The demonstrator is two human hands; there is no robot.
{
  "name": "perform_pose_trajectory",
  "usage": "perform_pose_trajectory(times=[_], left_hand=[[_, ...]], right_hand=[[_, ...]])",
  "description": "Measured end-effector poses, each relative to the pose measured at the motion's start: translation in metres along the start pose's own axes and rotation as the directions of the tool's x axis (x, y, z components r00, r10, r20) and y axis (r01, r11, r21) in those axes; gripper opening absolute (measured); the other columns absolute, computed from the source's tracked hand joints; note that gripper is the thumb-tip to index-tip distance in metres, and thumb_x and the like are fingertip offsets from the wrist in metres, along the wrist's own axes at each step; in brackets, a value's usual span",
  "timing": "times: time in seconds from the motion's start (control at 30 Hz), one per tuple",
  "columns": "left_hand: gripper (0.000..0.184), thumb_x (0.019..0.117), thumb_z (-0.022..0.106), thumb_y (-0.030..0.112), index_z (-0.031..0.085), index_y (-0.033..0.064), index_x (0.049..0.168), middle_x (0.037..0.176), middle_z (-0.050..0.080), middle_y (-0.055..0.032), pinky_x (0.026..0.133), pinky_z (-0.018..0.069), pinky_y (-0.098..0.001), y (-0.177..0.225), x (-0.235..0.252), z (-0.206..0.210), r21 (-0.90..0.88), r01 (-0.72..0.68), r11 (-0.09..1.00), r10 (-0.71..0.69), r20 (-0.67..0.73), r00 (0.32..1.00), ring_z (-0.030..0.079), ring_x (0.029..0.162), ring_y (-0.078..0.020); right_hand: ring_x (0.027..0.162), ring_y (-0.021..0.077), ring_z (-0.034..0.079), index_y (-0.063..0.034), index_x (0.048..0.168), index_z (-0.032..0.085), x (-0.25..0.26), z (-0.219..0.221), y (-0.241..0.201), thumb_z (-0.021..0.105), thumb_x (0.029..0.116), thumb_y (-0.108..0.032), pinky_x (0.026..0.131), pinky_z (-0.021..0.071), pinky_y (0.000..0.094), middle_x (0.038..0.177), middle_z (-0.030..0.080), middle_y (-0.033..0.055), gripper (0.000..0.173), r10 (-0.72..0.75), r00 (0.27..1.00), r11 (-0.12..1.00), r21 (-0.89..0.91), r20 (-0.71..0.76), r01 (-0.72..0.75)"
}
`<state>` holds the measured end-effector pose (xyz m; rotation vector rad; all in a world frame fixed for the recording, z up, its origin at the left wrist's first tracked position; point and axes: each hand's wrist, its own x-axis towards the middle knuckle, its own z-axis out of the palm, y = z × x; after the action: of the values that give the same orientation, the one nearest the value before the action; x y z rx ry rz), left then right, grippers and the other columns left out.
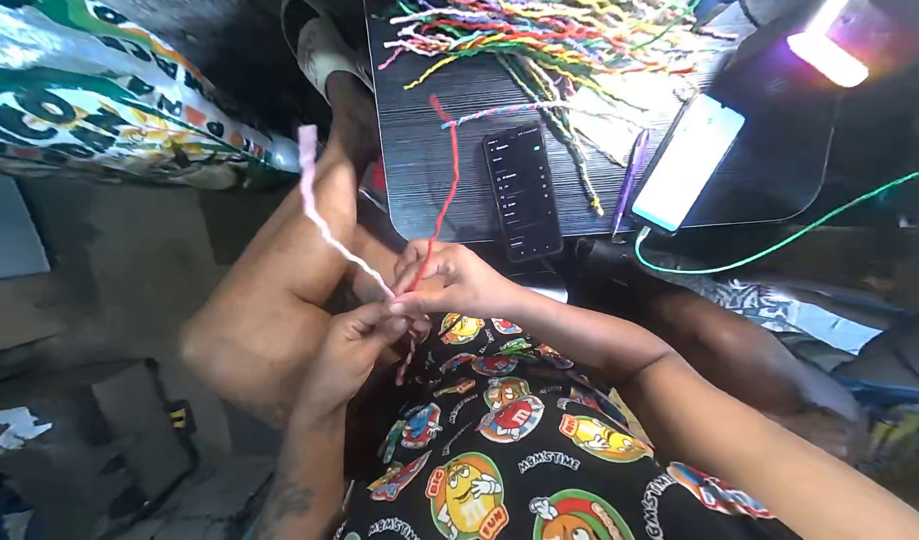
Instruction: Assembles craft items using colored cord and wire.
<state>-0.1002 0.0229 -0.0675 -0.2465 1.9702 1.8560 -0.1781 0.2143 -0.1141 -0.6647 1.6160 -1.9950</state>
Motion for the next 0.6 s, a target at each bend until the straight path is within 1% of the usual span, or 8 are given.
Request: perform_pose_trajectory(times=[0.1,0.2,0.27,0.37,0.4,0.47,0.53,0.6], left_hand=[[0.016,0.0923,0.066,0.002,0.075,0.0142,0.098,0.089,0.074,0.0085,0.078,0.0590,-0.0200,0.002,0.001,0.003,0.037,0.002,0.999,0.000,-0.046,0.999,0.069,0.082,-0.0013],[0.013,0.0881,0.072,0.005,0.067,0.0126,0.097,0.084,0.070,0.0083,0.069,0.0589,-0.0209,-0.002,0.002,0.009,0.162,-0.003,0.987,0.023,-0.123,0.992,0.067,0.075,-0.0019],[0.013,0.0867,0.075,0.007,0.068,0.0131,0.095,0.085,0.069,0.0092,0.069,0.0584,-0.0200,-0.005,0.003,0.013,0.213,-0.041,0.976,0.072,-0.138,0.988,0.066,0.075,-0.0006],[0.018,0.0847,0.077,0.007,0.063,0.0119,0.094,0.084,0.066,0.0086,0.065,0.0564,-0.0183,-0.008,0.001,0.017,0.260,-0.084,0.962,0.122,-0.133,0.984,0.064,0.073,0.0009],[0.017,0.0847,0.077,0.007,0.063,0.0116,0.095,0.084,0.067,0.0086,0.065,0.0566,-0.0184,-0.008,-0.002,0.017,0.248,-0.084,0.965,0.117,-0.120,0.986,0.065,0.072,0.0007],[0.013,0.0888,0.072,0.007,0.067,0.0123,0.100,0.086,0.070,0.0092,0.069,0.0581,-0.0195,-0.006,-0.009,0.014,0.166,-0.085,0.983,0.094,-0.051,0.994,0.067,0.075,0.0003],[0.015,0.0983,0.060,0.014,0.072,0.0190,0.108,0.094,0.073,0.0129,0.078,0.0577,-0.0181,-0.006,-0.019,0.007,0.072,-0.145,0.987,0.142,0.049,0.989,0.068,0.085,0.0023],[0.020,0.1032,0.055,0.020,0.074,0.0241,0.104,0.093,0.072,0.0156,0.080,0.0558,-0.0164,-0.009,-0.029,-0.001,0.032,-0.199,0.980,0.196,0.085,0.977,0.066,0.087,0.0046]], right_hand=[[0.094,0.0039,0.060,-0.0017,0.083,0.076,0.001,-0.001,-0.003,0.075,0.0898,-0.013,0.082,0.0489,0.0184,0.096,0.067,0.0044,0.013,0.004,0.997,1.000,-0.003,-0.072,-0.004],[0.088,0.0021,0.063,0.0015,0.088,0.074,0.000,-0.002,-0.004,0.075,0.0893,-0.009,0.075,0.0533,0.0159,0.098,0.066,0.0057,0.010,0.047,0.984,0.998,0.051,-0.174,-0.039],[0.088,0.0024,0.063,0.0017,0.091,0.075,-0.002,-0.001,-0.008,0.075,0.0902,-0.009,0.077,0.0541,0.0165,0.097,0.066,0.0057,0.011,0.039,0.978,0.999,0.017,-0.204,-0.036],[0.093,0.0040,0.062,-0.0006,0.088,0.076,-0.008,0.002,-0.014,0.075,0.0906,-0.013,0.083,0.0514,0.0196,0.095,0.068,0.0043,0.012,-0.007,0.977,0.997,-0.075,-0.213,-0.009],[0.093,0.0036,0.061,-0.0013,0.087,0.076,-0.010,0.004,-0.018,0.075,0.0907,-0.013,0.082,0.0508,0.0196,0.095,0.068,0.0036,0.013,-0.002,0.979,0.996,-0.089,-0.203,-0.016],[0.092,0.0023,0.061,-0.0006,0.085,0.075,-0.014,0.009,-0.024,0.074,0.0909,-0.012,0.081,0.0513,0.0179,0.096,0.067,0.0040,0.013,0.003,0.986,0.996,-0.087,-0.169,-0.018],[0.092,0.0039,0.061,0.0008,0.083,0.074,-0.018,0.018,-0.027,0.074,0.0895,-0.009,0.081,0.0508,0.0190,0.096,0.068,0.0053,0.012,0.008,0.992,0.998,-0.064,-0.124,-0.017],[0.093,0.0061,0.063,0.0007,0.085,0.076,-0.021,0.028,-0.031,0.075,0.0887,-0.010,0.082,0.0526,0.0210,0.096,0.069,0.0063,0.012,0.036,0.997,0.996,-0.075,-0.070,-0.041]])
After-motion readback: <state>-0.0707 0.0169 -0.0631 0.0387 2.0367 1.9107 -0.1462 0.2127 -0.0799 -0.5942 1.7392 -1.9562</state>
